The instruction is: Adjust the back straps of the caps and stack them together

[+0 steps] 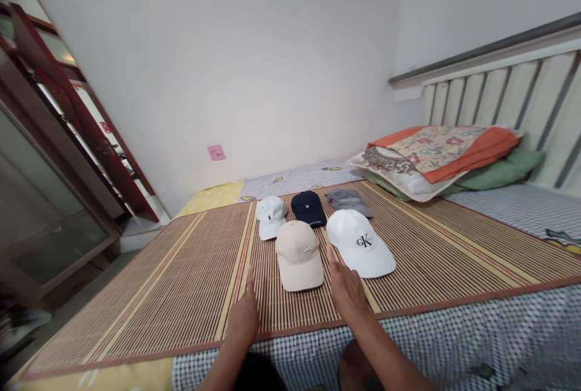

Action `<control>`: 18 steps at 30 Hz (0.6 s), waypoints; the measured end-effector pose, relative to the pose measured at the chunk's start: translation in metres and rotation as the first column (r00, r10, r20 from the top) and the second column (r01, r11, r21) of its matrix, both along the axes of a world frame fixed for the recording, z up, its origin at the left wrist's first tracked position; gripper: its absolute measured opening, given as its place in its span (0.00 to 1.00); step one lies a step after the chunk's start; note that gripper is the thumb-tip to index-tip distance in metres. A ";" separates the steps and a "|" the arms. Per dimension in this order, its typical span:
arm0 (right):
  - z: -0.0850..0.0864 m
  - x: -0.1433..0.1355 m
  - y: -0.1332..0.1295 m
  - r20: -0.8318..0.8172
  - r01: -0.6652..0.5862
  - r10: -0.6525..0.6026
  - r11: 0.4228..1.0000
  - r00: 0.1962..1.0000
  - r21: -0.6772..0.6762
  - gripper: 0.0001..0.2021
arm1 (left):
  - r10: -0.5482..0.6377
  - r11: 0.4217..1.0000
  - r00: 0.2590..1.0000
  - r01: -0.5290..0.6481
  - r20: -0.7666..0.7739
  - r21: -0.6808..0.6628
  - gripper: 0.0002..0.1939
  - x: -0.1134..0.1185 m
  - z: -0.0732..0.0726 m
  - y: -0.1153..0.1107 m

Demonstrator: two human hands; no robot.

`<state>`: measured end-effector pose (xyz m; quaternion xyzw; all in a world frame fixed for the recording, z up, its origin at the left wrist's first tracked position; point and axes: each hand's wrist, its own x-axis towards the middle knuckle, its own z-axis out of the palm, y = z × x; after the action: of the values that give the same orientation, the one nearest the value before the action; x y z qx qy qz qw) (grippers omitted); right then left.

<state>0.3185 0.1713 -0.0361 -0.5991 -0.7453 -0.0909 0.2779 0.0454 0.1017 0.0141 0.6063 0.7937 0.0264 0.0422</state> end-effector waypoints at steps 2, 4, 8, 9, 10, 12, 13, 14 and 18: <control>-0.015 -0.002 0.006 -0.002 0.006 -0.006 1.000 1.000 0.003 0.36 | -0.003 1.000 1.000 0.003 0.004 -0.020 0.43 0.000 -0.010 0.006; -0.028 -0.003 0.009 -0.001 -0.001 0.001 1.000 1.000 0.019 0.36 | -0.009 0.999 1.000 0.010 0.021 -0.043 0.43 -0.001 -0.020 0.009; -0.053 -0.003 0.008 -0.014 0.019 -0.018 0.999 1.000 0.043 0.39 | -0.025 0.998 0.998 0.029 0.053 -0.062 0.45 -0.003 -0.032 0.011; -0.058 -0.003 0.007 -0.019 0.028 -0.028 0.999 0.999 0.046 0.39 | -0.027 0.998 0.998 0.029 0.051 -0.057 0.45 -0.003 -0.034 0.010; -0.062 -0.002 0.007 -0.025 0.034 -0.033 0.998 0.999 0.050 0.40 | -0.027 0.998 0.999 0.030 0.047 -0.052 0.45 -0.003 -0.035 0.010; -0.068 -0.001 0.008 -0.033 0.032 -0.030 0.998 0.999 0.057 0.41 | -0.027 0.999 0.999 0.029 0.041 -0.040 0.44 -0.002 -0.036 0.009; -0.070 -0.001 0.009 -0.037 0.030 -0.028 0.998 0.999 0.062 0.41 | -0.026 0.999 0.999 0.027 0.041 -0.036 0.44 -0.002 -0.036 0.008; -0.072 -0.001 0.009 -0.042 0.029 -0.027 0.997 0.999 0.065 0.42 | -0.024 0.999 0.999 0.025 0.044 -0.035 0.44 -0.001 -0.036 0.008; -0.074 -0.003 0.010 -0.066 0.025 -0.020 0.997 0.998 0.070 0.40 | -0.013 0.999 0.998 0.016 0.065 -0.042 0.45 -0.001 -0.037 0.008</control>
<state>0.3158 0.1814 -0.1103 -0.6000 -0.7254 -0.1008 0.3219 0.0448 0.1097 -0.0224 0.6097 0.7879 0.0289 0.0811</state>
